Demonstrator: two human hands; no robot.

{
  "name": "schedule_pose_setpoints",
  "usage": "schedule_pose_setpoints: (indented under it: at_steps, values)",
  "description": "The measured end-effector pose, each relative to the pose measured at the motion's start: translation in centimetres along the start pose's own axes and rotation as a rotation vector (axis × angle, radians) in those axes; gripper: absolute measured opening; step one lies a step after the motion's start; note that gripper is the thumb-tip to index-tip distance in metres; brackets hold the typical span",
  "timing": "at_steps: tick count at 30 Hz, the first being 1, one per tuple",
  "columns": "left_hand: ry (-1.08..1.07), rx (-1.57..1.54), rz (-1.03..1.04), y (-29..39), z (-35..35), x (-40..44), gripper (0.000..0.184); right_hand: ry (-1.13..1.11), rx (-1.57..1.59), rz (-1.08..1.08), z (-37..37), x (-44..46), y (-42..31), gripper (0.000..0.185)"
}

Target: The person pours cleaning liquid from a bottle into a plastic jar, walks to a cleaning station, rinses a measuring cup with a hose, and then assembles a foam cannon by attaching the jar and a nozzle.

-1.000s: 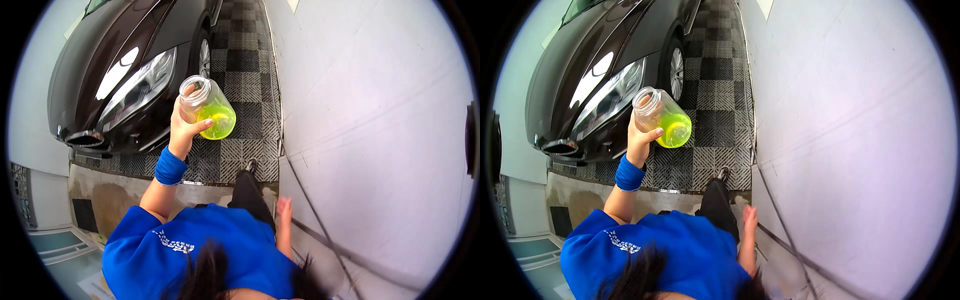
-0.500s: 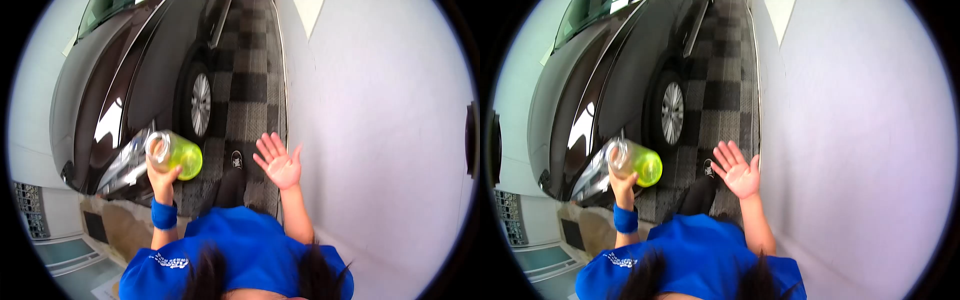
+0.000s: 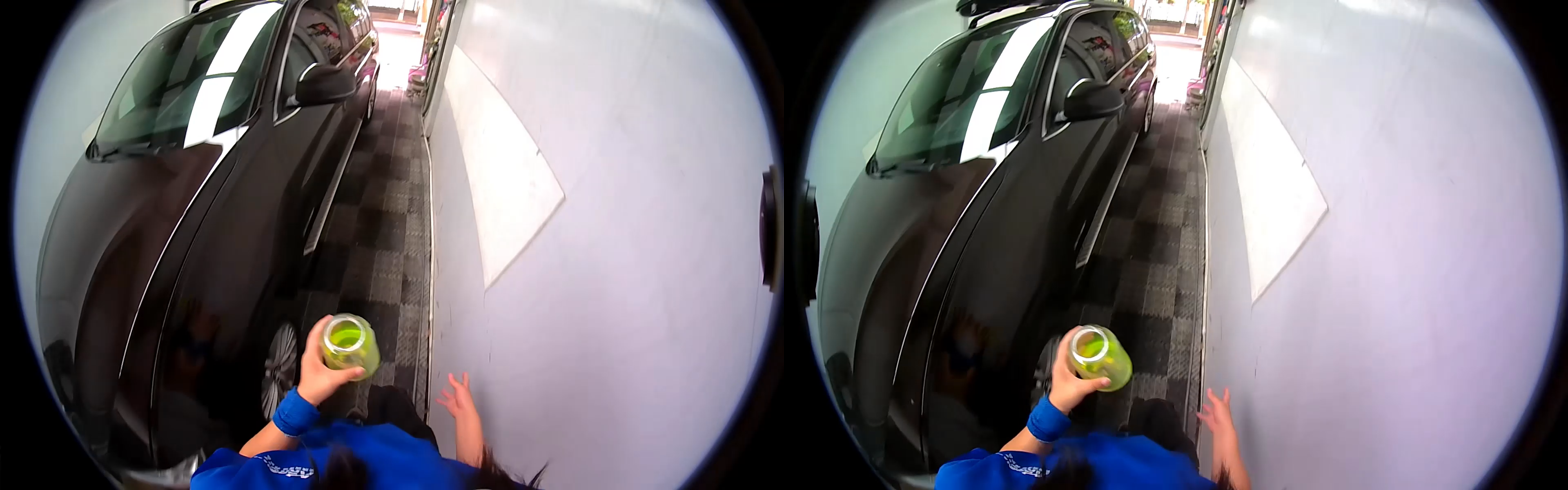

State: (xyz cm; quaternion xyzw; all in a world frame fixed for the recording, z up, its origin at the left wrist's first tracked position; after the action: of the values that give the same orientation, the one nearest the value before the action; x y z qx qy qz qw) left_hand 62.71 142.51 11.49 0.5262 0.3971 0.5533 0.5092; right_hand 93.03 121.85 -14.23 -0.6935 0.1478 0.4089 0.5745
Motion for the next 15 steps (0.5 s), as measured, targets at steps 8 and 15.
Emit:
schedule_pose_setpoints:
  at_steps: [8, 15]
  values:
    - [-0.179, -0.020, 0.009, -6.1, 19.8, 25.9, 0.105, 0.116, -0.012, -0.150, 9.6, 27.8, -11.9, 0.040]
    - [0.045, 0.110, 0.075, -7.5, 24.6, 45.7, 0.105, -0.506, 0.337, -0.008, 44.8, 34.5, -38.4, 0.074]
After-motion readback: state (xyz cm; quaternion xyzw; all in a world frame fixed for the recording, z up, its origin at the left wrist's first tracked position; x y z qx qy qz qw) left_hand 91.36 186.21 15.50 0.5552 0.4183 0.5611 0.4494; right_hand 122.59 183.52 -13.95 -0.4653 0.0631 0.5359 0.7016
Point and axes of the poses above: each hand's wrist, its own x-axis towards the middle knuckle, its own z-axis out of the palm, y = z × x, the point moved 9 cm from there along x, towards the middle knuckle, and after that the axes turned 15 degrees about y, right-handed, at the moved point
